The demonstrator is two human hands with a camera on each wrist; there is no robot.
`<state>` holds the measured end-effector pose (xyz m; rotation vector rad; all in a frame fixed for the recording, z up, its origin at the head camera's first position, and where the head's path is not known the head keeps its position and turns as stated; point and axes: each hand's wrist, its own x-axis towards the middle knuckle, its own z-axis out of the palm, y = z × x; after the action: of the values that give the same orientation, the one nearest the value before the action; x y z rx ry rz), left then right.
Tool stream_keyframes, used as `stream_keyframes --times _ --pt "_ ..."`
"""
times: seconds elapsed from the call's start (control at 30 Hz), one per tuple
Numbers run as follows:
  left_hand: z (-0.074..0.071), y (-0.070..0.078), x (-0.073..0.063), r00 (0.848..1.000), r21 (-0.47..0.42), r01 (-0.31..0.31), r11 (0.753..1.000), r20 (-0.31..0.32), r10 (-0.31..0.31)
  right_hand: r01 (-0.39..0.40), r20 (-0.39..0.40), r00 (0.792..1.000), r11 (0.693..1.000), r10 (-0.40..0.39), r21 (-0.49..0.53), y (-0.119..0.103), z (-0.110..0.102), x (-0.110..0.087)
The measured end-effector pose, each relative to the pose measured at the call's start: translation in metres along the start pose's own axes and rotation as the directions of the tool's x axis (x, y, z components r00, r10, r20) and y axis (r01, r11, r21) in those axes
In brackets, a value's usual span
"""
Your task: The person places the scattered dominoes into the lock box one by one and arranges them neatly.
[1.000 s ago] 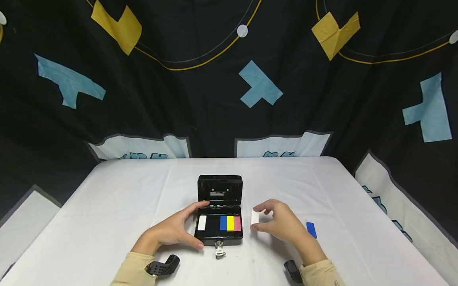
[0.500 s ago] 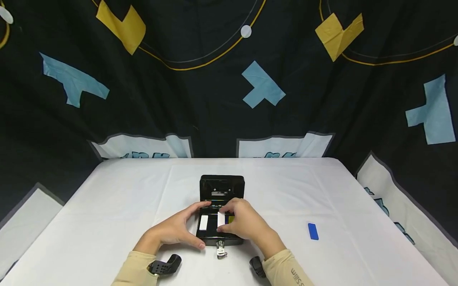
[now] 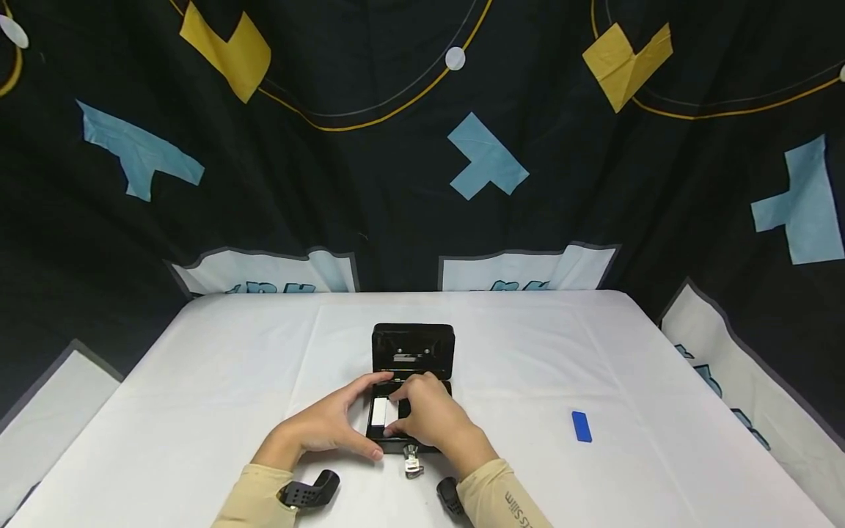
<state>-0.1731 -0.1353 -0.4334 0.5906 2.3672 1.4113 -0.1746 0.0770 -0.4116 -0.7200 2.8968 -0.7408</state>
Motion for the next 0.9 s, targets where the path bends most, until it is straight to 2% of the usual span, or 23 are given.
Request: stream_keyframes --times 0.13,0.27,0.37,0.5,0.67,0.8,0.9 --pt "0.0 0.001 0.001 1.0 0.006 -0.001 1.0 0.001 0.001 0.015 -0.008 1.0 1.0 -0.016 -0.003 0.002 -0.002 -0.001" --pt "-0.001 0.002 0.002 1.0 0.018 -0.002 1.0 -0.003 0.002 0.045 -0.042 0.998 0.998 -0.043 0.051 0.007 -0.009 -0.003" --pt "-0.002 0.002 0.002 1.0 0.035 0.002 0.999 -0.009 -0.002 0.078 -0.106 0.993 0.984 -0.061 0.162 0.011 -0.015 -0.007" --pt "-0.002 0.002 0.003 1.0 0.036 0.002 0.999 -0.009 -0.002 0.106 -0.203 0.978 0.945 -0.043 0.31 0.02 -0.025 -0.019" --pt "0.0 0.001 0.005 1.0 0.009 -0.007 1.0 -0.01 0.007 0.054 -0.237 0.971 0.924 0.04 0.378 0.04 -0.042 -0.039" --pt "0.002 0.001 0.006 1.0 0.009 0.013 1.0 -0.016 -0.013 -0.01 -0.224 0.97 0.93 0.098 0.367 0.066 -0.055 -0.057" --pt "0.004 0.001 0.005 1.0 -0.003 0.022 1.0 -0.014 -0.022 -0.033 -0.222 0.968 0.939 0.114 0.341 0.085 -0.065 -0.072"
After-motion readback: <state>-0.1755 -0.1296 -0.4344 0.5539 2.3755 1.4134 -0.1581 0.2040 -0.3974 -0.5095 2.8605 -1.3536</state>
